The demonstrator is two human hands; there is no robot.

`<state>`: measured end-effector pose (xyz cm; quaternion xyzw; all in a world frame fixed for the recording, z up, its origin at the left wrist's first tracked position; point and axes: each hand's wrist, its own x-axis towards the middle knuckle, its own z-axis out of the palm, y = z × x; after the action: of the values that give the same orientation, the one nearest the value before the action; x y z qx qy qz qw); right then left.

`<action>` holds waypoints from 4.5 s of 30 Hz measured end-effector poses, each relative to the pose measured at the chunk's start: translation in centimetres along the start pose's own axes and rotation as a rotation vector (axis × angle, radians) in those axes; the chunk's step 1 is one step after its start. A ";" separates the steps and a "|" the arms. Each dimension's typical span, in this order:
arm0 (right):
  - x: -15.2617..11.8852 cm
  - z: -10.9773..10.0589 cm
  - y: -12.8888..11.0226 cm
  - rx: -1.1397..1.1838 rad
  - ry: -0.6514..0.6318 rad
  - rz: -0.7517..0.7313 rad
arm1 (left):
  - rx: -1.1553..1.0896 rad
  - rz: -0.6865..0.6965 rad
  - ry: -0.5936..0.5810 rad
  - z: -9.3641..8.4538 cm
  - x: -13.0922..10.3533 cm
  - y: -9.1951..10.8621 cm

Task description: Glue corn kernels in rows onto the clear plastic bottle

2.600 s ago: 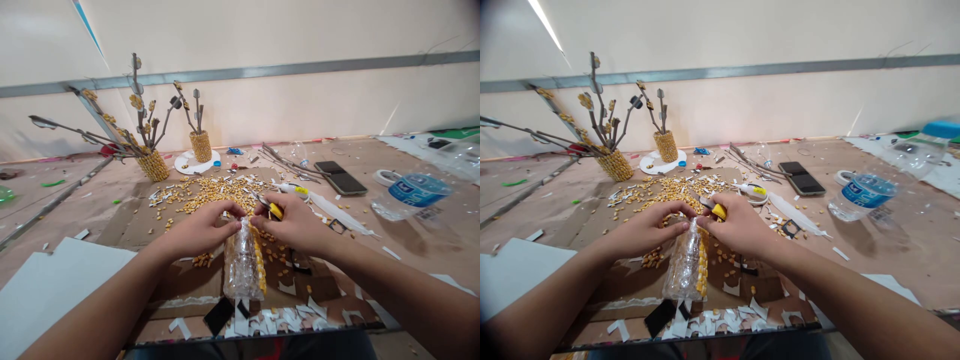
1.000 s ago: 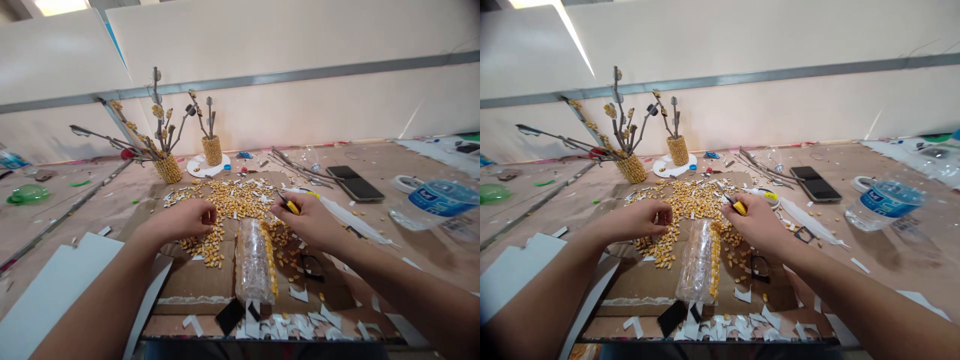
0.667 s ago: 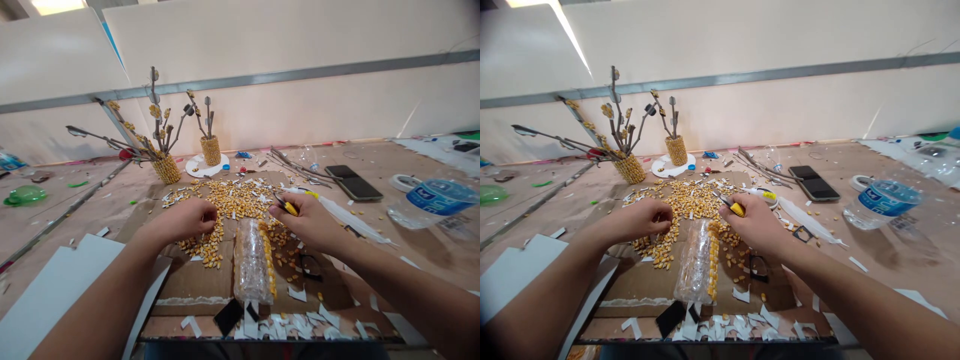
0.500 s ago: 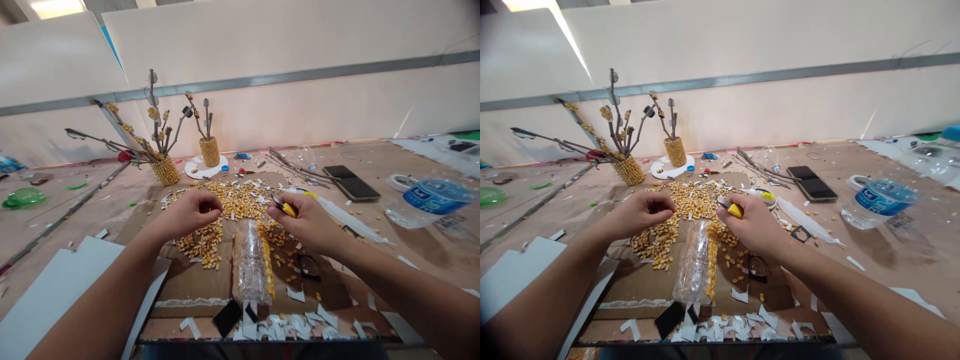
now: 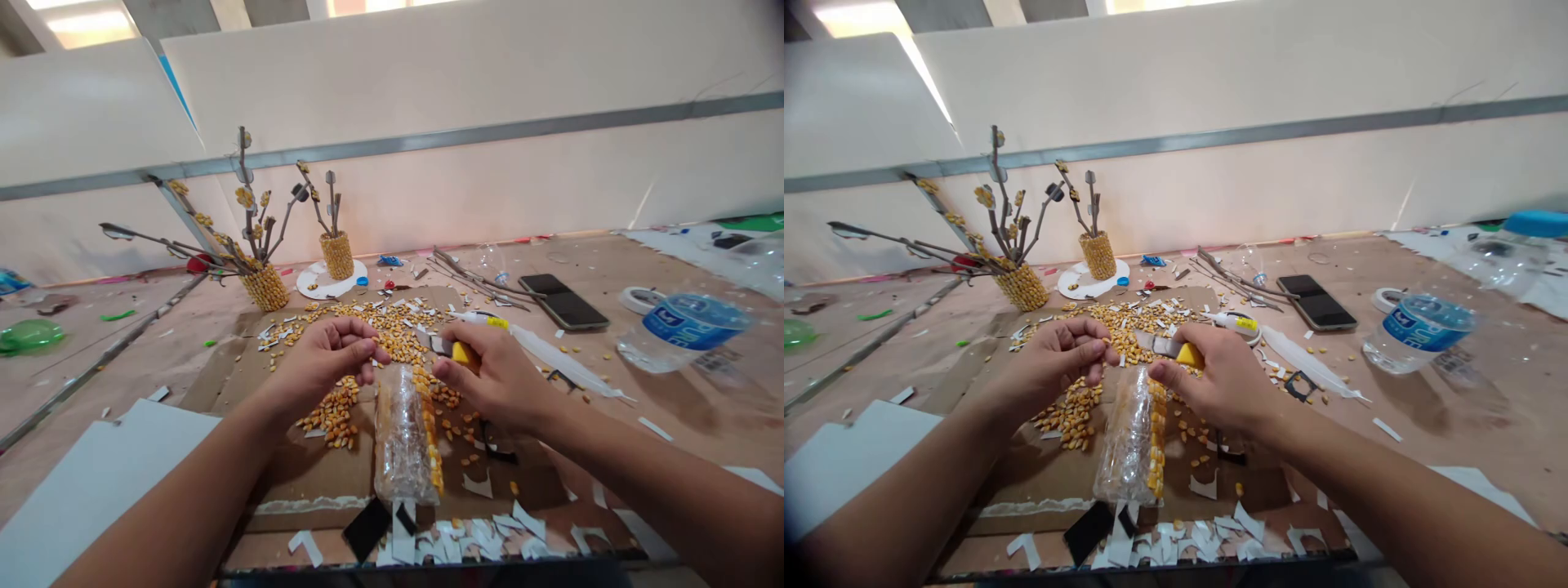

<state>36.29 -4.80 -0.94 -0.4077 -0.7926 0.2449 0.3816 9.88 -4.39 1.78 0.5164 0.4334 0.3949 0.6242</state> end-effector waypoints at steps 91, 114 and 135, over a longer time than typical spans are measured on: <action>-0.1 -0.1 -1.7 0.088 -0.349 0.170 | 0.867 0.096 -0.172 1.5 -0.9 -0.3; 0.0 0.7 -2.4 0.193 -0.242 0.394 | 0.839 0.085 -0.187 1.6 -0.7 -0.4; -0.4 1.1 -2.5 0.272 -0.272 0.419 | 0.827 0.091 -0.216 1.4 -0.7 -0.5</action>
<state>34.42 -6.55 -0.02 -0.4709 -0.6948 0.4751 0.2640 10.97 -5.58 1.52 0.7802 0.4642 0.1587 0.3882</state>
